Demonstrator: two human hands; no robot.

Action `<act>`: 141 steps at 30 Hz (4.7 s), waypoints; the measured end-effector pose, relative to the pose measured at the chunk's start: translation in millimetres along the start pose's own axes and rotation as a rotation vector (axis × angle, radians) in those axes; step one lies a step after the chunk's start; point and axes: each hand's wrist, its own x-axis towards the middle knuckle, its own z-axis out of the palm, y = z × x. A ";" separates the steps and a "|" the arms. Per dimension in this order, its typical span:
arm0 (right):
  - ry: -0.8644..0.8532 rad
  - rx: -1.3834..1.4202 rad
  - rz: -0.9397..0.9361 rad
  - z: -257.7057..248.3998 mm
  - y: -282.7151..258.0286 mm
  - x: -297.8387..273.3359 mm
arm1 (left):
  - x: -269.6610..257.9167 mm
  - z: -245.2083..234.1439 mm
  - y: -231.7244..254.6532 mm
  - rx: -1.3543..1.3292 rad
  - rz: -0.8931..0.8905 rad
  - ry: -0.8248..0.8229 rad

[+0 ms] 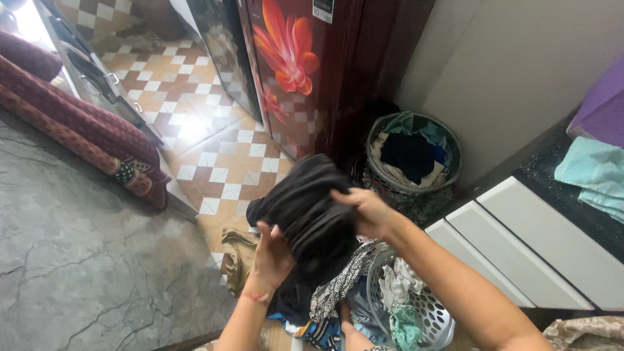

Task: The person sorts through a pile of clothes on the floor, picking up a blue garment and a black shirt to look at them before placing items into a basket.

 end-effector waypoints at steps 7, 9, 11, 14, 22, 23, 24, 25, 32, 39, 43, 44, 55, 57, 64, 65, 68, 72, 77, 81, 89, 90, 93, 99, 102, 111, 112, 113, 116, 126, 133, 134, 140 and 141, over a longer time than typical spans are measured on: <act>0.215 -0.155 -0.166 -125.8 -20.5 -11.8 | 117.6 59.3 -38.4 0.082 -0.426 0.079; 0.181 0.018 -0.149 -182.5 -18.5 -16.0 | 144.0 77.3 -48.2 0.125 -0.512 0.091; 0.242 0.109 -0.099 -247.1 -9.4 -7.9 | 188.4 88.9 -61.0 0.228 -0.500 0.023; 0.237 0.119 -0.058 -334.5 -12.9 14.4 | 270.1 80.0 -79.0 0.484 -0.370 -0.036; 1.213 -1.494 -0.571 -419.6 -82.9 114.4 | 337.2 -72.9 -126.0 0.881 -0.045 0.362; 1.309 -1.727 -0.618 -433.3 -78.3 130.0 | 332.4 -92.6 -135.1 0.918 -0.045 0.412; 1.280 -1.764 -0.581 -449.8 -72.1 147.2 | 328.2 -112.4 -142.8 0.993 -0.042 0.458; 1.250 -1.803 -0.544 -469.5 -67.7 164.6 | 323.5 -130.9 -150.8 1.065 -0.039 0.502; 0.582 -1.663 0.309 -640.5 -19.4 326.9 | 287.5 -248.8 -215.9 1.091 -0.209 0.789; 1.165 -1.699 -0.534 -573.5 36.4 335.6 | 246.6 -331.9 -270.1 0.914 -0.314 0.888; 0.691 -1.573 -0.751 -489.6 207.8 345.1 | 225.2 -362.3 -282.8 0.677 -0.340 0.960; 0.532 -1.618 -0.664 -484.2 248.7 350.7 | 219.6 -372.6 -285.7 0.605 -0.307 0.964; 0.703 -1.593 0.272 -583.1 511.2 465.0 | 179.2 -482.8 -317.5 0.399 -0.248 1.006; 0.645 -1.712 0.211 -604.0 521.7 466.9 | 170.8 -496.3 -326.8 0.371 -0.232 0.995; 0.602 -1.419 0.059 -551.9 428.1 403.5 | 145.4 -490.9 -326.5 0.215 -0.239 0.975; 0.635 -1.301 0.151 -531.9 411.2 382.9 | 143.5 -483.2 -323.6 0.197 -0.247 0.974; 0.455 -0.409 0.113 -481.4 356.3 312.8 | 142.8 -463.4 -308.9 0.233 -0.194 0.924; 0.427 0.245 0.210 -436.6 311.1 229.4 | 138.9 -412.6 -272.0 0.277 -0.190 0.745; 0.327 0.596 0.038 -414.1 324.1 189.7 | 119.6 -347.5 -218.9 -0.059 -0.207 0.440; 0.523 0.541 -0.028 -366.0 321.4 177.8 | 106.0 -323.4 -223.2 -0.486 -0.362 0.558; 0.452 0.388 -0.140 -339.2 338.2 144.0 | 79.0 -306.3 -216.3 -0.565 -0.403 0.555; 0.417 0.400 -0.037 -349.4 338.1 140.9 | 74.1 -299.0 -194.0 -0.382 -0.312 0.522; 0.394 -0.065 0.237 -356.2 325.7 160.5 | 75.8 -275.2 -110.1 0.120 -0.070 0.480; 0.276 -1.185 -0.600 -218.1 246.5 159.9 | 76.8 -187.5 -53.3 1.571 0.129 0.264; -0.005 -1.322 -0.587 -166.6 233.7 169.6 | 69.8 -149.9 -49.0 1.816 0.133 0.002; -0.378 -0.472 -0.146 -182.4 208.9 140.6 | 18.2 -89.2 14.1 1.243 -0.129 -0.019; -0.380 -0.456 -0.125 -184.6 212.1 140.7 | 19.6 -101.7 18.2 1.086 -0.017 -0.035; -0.385 -0.439 -0.100 -188.4 213.6 140.5 | 26.1 -120.4 21.2 0.924 0.093 -0.047; -0.095 -0.496 0.146 -189.4 234.0 140.1 | 36.1 -177.7 -19.3 0.296 0.075 -0.002; 0.516 -0.259 0.071 -340.7 247.8 131.1 | 98.6 -243.1 -186.6 0.521 0.021 0.541; 0.841 -0.385 -0.095 -412.3 167.4 149.6 | 234.3 -148.3 -159.5 1.085 -0.188 0.554; 0.803 -0.392 -0.150 -417.7 135.1 156.3 | 264.9 -136.6 -154.4 1.170 -0.163 0.458; 0.782 -0.932 -0.743 -422.1 -78.5 158.3 | 450.8 -50.6 -135.2 1.494 0.683 -0.104; 0.758 -0.966 -0.874 -422.7 -103.0 155.3 | 478.1 -38.3 -131.3 1.461 0.788 -0.165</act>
